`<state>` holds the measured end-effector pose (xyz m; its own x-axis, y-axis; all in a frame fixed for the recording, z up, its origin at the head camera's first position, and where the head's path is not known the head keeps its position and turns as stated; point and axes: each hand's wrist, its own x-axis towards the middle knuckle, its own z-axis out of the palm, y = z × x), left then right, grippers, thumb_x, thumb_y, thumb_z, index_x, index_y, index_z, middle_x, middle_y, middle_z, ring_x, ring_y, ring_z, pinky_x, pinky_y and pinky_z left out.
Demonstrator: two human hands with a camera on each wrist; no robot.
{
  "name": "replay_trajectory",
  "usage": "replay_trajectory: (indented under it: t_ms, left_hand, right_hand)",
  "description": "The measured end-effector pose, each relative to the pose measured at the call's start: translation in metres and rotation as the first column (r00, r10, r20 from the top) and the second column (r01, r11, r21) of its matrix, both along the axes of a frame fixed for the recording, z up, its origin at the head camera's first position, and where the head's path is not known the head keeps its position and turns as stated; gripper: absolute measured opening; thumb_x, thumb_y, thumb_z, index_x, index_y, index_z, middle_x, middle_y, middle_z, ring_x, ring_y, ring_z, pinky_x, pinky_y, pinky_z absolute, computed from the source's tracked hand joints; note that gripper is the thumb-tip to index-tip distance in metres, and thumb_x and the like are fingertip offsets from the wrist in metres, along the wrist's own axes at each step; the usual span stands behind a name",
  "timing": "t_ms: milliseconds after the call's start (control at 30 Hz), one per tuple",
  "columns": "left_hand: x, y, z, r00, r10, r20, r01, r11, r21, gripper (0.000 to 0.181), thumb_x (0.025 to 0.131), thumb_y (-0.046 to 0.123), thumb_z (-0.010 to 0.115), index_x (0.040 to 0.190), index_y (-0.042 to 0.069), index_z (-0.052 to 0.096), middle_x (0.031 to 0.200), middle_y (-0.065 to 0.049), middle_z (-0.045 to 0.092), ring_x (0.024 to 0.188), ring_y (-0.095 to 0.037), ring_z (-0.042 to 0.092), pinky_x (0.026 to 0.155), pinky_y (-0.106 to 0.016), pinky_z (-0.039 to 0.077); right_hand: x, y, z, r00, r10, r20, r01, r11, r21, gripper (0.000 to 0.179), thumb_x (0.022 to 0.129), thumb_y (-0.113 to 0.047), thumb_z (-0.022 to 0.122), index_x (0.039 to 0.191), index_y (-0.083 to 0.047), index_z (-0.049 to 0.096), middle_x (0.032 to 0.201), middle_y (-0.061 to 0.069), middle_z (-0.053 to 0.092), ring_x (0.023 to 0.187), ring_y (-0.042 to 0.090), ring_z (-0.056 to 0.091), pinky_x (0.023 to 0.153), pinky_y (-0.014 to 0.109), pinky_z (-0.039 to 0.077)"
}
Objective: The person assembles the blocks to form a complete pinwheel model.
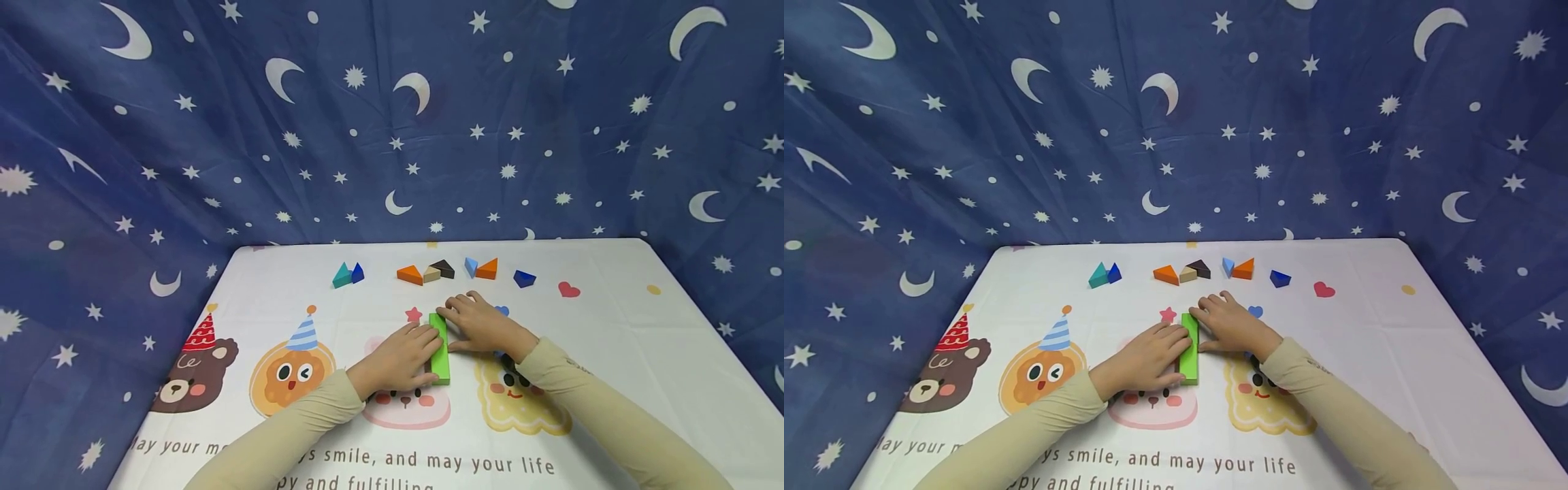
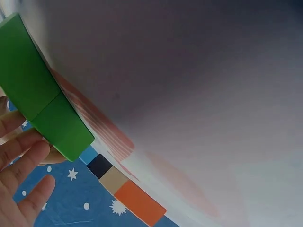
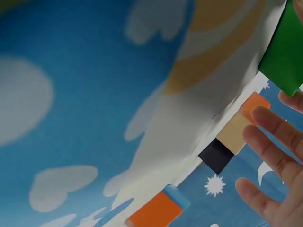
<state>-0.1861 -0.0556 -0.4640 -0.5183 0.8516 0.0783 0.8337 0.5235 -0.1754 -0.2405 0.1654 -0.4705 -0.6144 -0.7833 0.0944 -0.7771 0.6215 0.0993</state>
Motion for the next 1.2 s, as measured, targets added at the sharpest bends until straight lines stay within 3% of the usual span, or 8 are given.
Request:
replay_trajectory:
  t_ms: [200,400,633,767,900,1200]
  left_hand:
    - [-0.001,0.0,-0.001,1.0,-0.01,0.011,0.01,1.0,0.024,0.056,0.09,0.056,0.047,0.125,0.013,0.047,0.128,-0.002,0.049,0.122,-0.017,0.049,0.109,-0.033,0.035]
    - [-0.001,0.0,-0.004,1.0,-0.02,0.01,0.019,0.999,0.043,0.052,0.09,0.055,0.047,0.12,0.013,0.048,0.123,-0.001,0.049,0.119,-0.015,0.049,0.107,-0.029,0.036]
    - [-0.001,-0.001,-0.005,1.0,-0.013,0.007,0.013,0.999,0.043,0.052,0.091,0.055,0.046,0.121,0.013,0.048,0.124,-0.001,0.05,0.12,-0.015,0.049,0.108,-0.029,0.035]
    - [0.0,-0.001,-0.004,1.0,-0.003,0.02,0.003,0.999,0.038,0.053,0.091,0.055,0.046,0.122,0.013,0.047,0.126,-0.001,0.05,0.122,-0.015,0.048,0.109,-0.029,0.035]
    - [0.0,-0.002,-0.004,1.0,-0.001,0.027,0.0,0.999,0.045,0.052,0.091,0.054,0.047,0.121,0.013,0.047,0.125,-0.001,0.05,0.121,-0.015,0.048,0.109,-0.029,0.034]
    - [0.0,-0.002,-0.004,0.999,0.001,0.037,-0.003,0.999,0.048,0.052,0.091,0.054,0.047,0.122,0.013,0.047,0.125,-0.001,0.049,0.121,-0.015,0.048,0.11,-0.029,0.033]
  right_hand:
    - [0.001,0.01,0.005,0.999,-0.037,0.024,0.037,0.999,-0.031,0.071,0.077,-0.054,0.069,0.129,-0.009,0.051,0.118,0.012,0.057,0.11,0.03,0.055,0.097,0.054,0.04]
    - [-0.01,0.05,0.007,0.989,-0.109,-0.096,0.103,0.993,-0.065,0.065,0.075,-0.049,0.073,0.123,-0.008,0.056,0.112,0.013,0.059,0.107,0.031,0.056,0.095,0.056,0.04]
    - [-0.03,0.106,0.013,0.948,-0.215,-0.234,0.213,0.976,-0.036,0.057,0.073,-0.037,0.076,0.116,-0.005,0.057,0.107,0.016,0.058,0.104,0.034,0.053,0.096,0.06,0.036]
    - [-0.042,0.127,0.013,0.934,-0.219,-0.281,0.226,0.974,-0.008,0.051,0.073,-0.032,0.076,0.112,-0.004,0.057,0.106,0.018,0.058,0.103,0.036,0.053,0.095,0.062,0.037]
    - [-0.053,0.139,0.01,0.926,-0.188,-0.328,0.189,0.982,-0.029,0.046,0.072,-0.027,0.076,0.106,-0.002,0.057,0.103,0.019,0.058,0.099,0.037,0.054,0.092,0.062,0.038]
    - [-0.066,0.142,0.002,0.931,-0.215,-0.295,0.231,0.973,0.022,0.033,0.075,-0.023,0.075,0.097,-0.003,0.061,0.101,0.019,0.057,0.098,0.037,0.053,0.091,0.062,0.037]
